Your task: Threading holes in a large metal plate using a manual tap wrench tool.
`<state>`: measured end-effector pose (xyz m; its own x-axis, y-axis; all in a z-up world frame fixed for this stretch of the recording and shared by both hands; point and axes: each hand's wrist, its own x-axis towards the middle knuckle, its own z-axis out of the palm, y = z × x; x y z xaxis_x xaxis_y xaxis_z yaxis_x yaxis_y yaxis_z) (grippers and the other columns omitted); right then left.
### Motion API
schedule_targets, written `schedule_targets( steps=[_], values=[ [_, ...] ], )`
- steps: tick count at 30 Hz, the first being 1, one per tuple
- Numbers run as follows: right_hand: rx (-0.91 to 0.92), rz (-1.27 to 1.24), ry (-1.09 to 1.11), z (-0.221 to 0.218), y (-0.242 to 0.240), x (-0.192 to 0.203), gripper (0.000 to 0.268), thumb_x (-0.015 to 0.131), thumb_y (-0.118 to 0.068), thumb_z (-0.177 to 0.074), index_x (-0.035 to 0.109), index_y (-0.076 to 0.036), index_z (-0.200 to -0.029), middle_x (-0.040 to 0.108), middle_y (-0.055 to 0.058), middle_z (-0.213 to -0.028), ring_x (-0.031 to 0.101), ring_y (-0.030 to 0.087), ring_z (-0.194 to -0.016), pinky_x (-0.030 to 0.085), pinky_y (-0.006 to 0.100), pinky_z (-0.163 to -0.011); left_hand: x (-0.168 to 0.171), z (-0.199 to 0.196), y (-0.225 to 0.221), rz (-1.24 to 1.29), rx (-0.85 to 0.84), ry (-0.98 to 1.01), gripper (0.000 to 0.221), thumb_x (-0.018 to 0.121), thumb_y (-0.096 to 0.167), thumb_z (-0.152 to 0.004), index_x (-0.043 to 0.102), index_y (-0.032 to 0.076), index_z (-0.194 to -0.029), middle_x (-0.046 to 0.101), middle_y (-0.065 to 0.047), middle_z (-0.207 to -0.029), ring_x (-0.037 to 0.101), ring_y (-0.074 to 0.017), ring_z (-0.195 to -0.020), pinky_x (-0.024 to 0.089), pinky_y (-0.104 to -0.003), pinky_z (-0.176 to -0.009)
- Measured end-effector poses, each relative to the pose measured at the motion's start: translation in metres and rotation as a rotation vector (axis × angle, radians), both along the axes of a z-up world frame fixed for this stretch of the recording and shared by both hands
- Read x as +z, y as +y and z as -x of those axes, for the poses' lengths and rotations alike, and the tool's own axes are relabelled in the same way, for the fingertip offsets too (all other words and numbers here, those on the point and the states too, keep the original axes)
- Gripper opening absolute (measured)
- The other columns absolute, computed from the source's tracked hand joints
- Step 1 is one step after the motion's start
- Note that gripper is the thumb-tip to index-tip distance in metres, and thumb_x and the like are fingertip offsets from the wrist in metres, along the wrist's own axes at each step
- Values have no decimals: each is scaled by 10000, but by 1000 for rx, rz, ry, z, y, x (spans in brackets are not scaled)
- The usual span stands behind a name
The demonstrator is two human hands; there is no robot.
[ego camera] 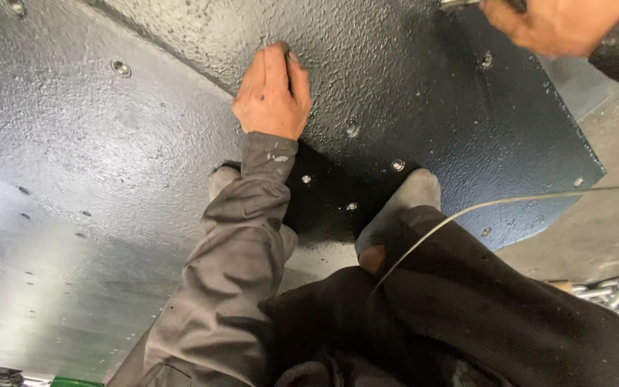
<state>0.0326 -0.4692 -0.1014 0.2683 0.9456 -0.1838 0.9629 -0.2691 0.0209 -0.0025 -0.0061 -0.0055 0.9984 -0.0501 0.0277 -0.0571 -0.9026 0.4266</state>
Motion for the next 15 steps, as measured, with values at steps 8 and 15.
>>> schedule_targets(
  steps=[8, 15],
  values=[
    [-439, -12, 247, 31, -48, 50, 302, 555, -273, -1023, 672, -42, -1179, 717, 168, -878, 577, 181, -530, 467, 321, -482, -2, 0, -1, -7, -3, -4, 81, 639, 166, -1025, 597, 128, -1083, 659, -38, -961, 689, -254, -837, 553, -385, -698],
    [-824, -35, 448, 18, 42, 40, 285, 537, -287, -1133, 656, -52, -1023, 657, 154, -721, 566, 216, -506, 456, 345, -482, 0, 1, -2, 3, -5, -8, 86, 643, 162, -1015, 599, 134, -1083, 666, -34, -969, 693, -263, -855, 557, -396, -715]
  ],
)
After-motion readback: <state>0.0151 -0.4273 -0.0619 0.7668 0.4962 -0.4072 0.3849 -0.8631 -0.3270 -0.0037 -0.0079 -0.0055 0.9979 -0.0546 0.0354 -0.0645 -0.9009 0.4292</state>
